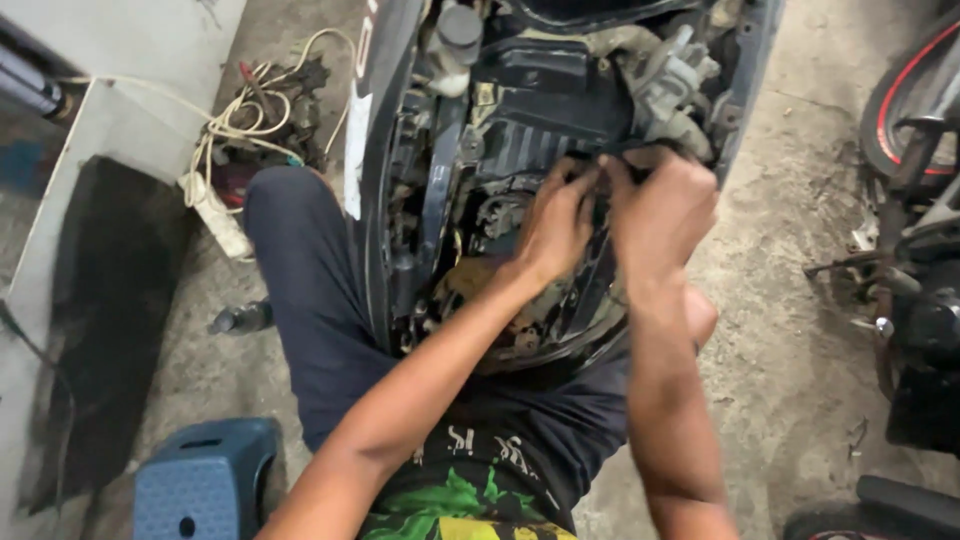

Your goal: Cleaning and servicing the air filter housing of a motorcycle engine using a cloth and cleaning liquid.

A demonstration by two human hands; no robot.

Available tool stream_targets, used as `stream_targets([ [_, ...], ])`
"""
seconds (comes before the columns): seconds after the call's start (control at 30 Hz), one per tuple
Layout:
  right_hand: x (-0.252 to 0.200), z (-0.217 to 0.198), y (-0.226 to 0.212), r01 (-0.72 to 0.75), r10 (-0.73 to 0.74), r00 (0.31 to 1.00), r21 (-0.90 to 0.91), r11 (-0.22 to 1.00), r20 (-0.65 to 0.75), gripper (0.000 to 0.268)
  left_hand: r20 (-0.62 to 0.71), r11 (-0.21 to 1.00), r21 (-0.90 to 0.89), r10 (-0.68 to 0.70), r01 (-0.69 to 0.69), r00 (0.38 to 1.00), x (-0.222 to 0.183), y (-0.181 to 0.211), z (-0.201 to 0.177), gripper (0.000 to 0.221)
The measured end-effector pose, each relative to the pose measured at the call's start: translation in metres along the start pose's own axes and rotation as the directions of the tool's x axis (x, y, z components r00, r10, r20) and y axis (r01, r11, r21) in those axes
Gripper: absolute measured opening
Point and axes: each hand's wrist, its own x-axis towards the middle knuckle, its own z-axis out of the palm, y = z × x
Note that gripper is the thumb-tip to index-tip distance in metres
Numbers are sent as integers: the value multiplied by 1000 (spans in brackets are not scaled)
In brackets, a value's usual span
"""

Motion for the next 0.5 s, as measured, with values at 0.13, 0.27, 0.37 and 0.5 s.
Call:
stream_targets([
  [0.13,13,0,3,43,-37,998,-145,989,40,26,-19,979,-159,124,-125,992,5,-22,2,36],
  [0.27,20,15,17,120,-81,985,-266,956,153,21,5,972,-201,122,-118,993,-9,-9,-11,34],
  [0.37,24,4,9,103,-57,972,-195,975,228,18,-1,969,-216,122,-120,992,-5,-13,-12,29],
  [0.5,5,23,5,50,-38,996,-153,987,84,18,-19,953,-287,93,-94,996,-2,-7,-14,30],
])
